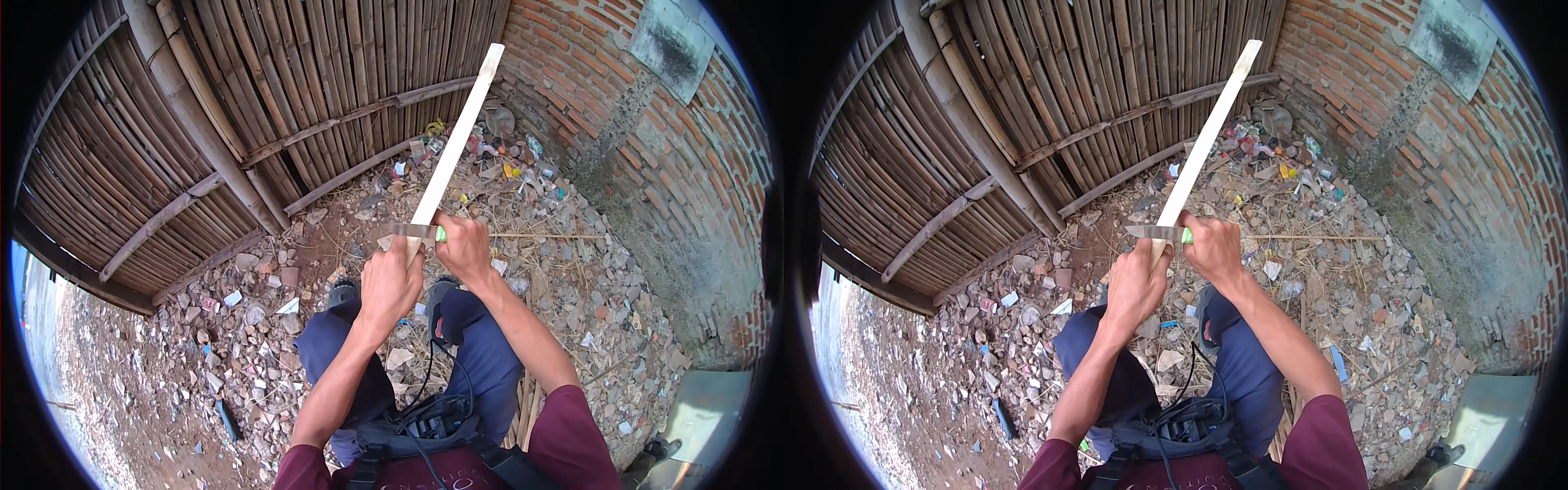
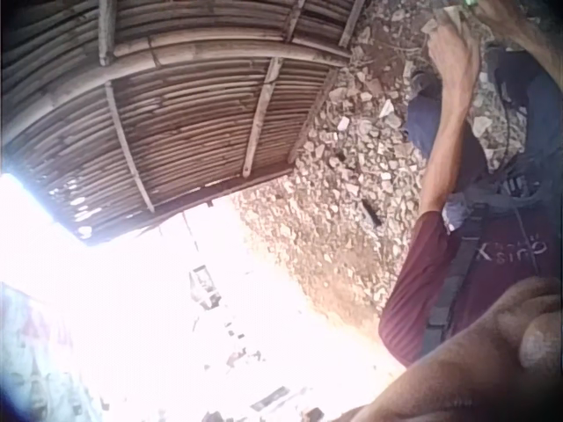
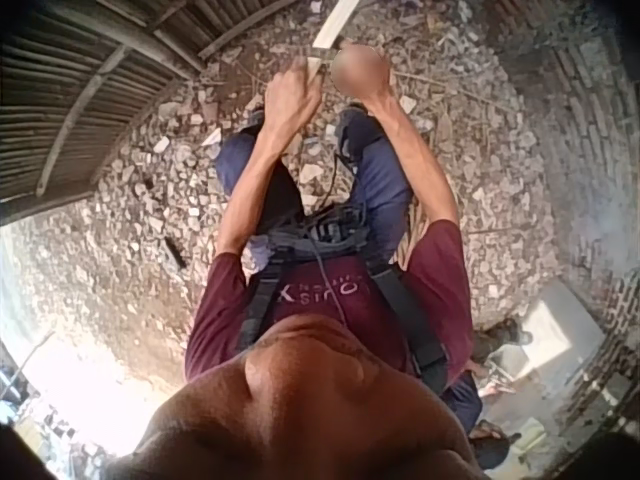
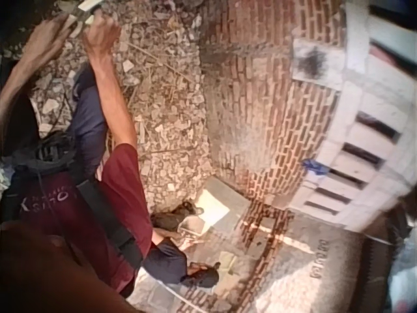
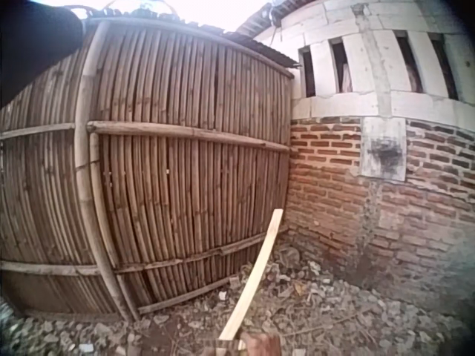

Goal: The person whittles a long bamboo stick using a small knife, shaving off thin strips of the outer layer.

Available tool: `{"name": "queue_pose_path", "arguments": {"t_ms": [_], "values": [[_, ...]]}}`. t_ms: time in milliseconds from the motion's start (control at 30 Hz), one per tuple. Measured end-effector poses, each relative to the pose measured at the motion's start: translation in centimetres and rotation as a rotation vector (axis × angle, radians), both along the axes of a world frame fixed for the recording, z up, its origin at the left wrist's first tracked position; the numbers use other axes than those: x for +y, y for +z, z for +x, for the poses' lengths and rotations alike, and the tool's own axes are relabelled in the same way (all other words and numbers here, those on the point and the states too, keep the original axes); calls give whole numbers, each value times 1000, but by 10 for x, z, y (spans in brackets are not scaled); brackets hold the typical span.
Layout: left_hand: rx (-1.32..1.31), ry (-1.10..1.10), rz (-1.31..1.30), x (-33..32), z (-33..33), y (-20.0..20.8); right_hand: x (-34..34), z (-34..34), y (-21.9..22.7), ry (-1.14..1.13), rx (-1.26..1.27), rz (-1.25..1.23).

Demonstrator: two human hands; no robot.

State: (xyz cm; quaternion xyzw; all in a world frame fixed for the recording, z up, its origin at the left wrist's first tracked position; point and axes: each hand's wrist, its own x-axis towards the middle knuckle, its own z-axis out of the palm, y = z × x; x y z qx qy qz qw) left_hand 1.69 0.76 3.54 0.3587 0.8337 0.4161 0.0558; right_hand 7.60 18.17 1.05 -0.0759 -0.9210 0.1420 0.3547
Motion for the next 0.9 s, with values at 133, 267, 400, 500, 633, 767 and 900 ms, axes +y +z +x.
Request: {"name": "queue_pose_path", "arguments": {"t_ms": [133,267,400,500,633,767,900], "values": [[-40,-27,-20,-8,-1,4,-3,-1,1,5,3,0],[-17,-45,-8,-9,-1,2,0,-2,1,-29,21,-32],[-79,-42,31,-10,-2,-1,-2,-2,6,-40,23,-52],[-103,-52,26,-8,2,5,1,-1,6,-60,25,-54],[-111,-77,-50,-12,6,5,5,1,11,-133,30,-67],[-188,-108,-22,-21,8,-12,21,-2,8,-201,33,-149],[-174,-26,33,-19,6,-12,16,-1,5,-168,73,-146]]}}
